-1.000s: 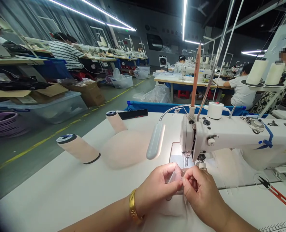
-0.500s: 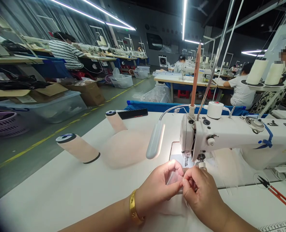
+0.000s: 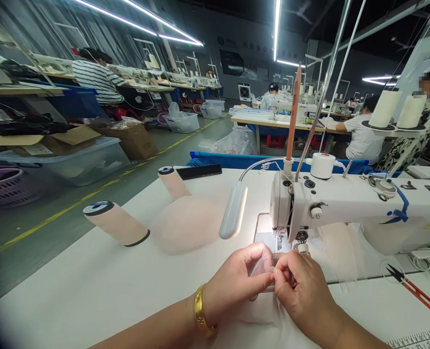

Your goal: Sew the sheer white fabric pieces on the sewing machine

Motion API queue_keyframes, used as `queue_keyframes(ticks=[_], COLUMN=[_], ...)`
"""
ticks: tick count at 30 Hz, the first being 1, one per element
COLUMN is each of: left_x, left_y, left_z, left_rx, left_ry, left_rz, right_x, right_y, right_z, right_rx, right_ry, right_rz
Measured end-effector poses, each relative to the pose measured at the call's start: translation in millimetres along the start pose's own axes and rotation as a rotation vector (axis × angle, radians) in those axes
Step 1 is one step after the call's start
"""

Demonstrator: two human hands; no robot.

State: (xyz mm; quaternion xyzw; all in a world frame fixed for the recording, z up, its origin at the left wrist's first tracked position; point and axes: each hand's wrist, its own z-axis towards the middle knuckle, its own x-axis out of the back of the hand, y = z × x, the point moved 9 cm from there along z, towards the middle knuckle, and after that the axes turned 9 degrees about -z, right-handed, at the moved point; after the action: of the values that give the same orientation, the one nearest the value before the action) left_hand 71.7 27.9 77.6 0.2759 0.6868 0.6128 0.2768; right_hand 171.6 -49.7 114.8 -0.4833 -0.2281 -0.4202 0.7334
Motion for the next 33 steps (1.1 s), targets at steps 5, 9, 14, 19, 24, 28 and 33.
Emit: queue_keyframes(ticks=[5,9,14,19,24,28,33], left_x=[-0.8,-2.0,-2.5,-0.4,0.0,-1.0,-1.3], left_y=[2.2,1.7,-1.4,2.1,1.9,0.5,2.4], left_z=[0.3,-0.2,-0.6,-0.5,-0.6,-0.8,-1.0], left_rx=[-0.007,0.034,0.065,0.01,-0.011,-0.007,-0.007], left_ry=[0.014,0.0,-0.026,-0.001,0.012,0.001,-0.003], left_rz=[0.014,-0.011,0.008,0.011,0.003,-0.01,-0.002], right_x=[-3.3,-3.7,-1.5,-3.1,-1.7,-0.7,1.0], right_y=[3.5,3.1,0.5,0.6,-0.4,-1.7,-2.7], right_z=[-2.2,-2.8,-2.0,-2.4,-2.0,-1.3,-0.6], right_rx=[-0.027,-0.021,-0.001,0.0,0.01,0.014,0.015], right_ry=[-0.019,-0.028,-0.018,-0.028,-0.017,-0.009,0.003], right_rz=[0.014,0.035,0.046,0.048,0.038,0.034,0.032])
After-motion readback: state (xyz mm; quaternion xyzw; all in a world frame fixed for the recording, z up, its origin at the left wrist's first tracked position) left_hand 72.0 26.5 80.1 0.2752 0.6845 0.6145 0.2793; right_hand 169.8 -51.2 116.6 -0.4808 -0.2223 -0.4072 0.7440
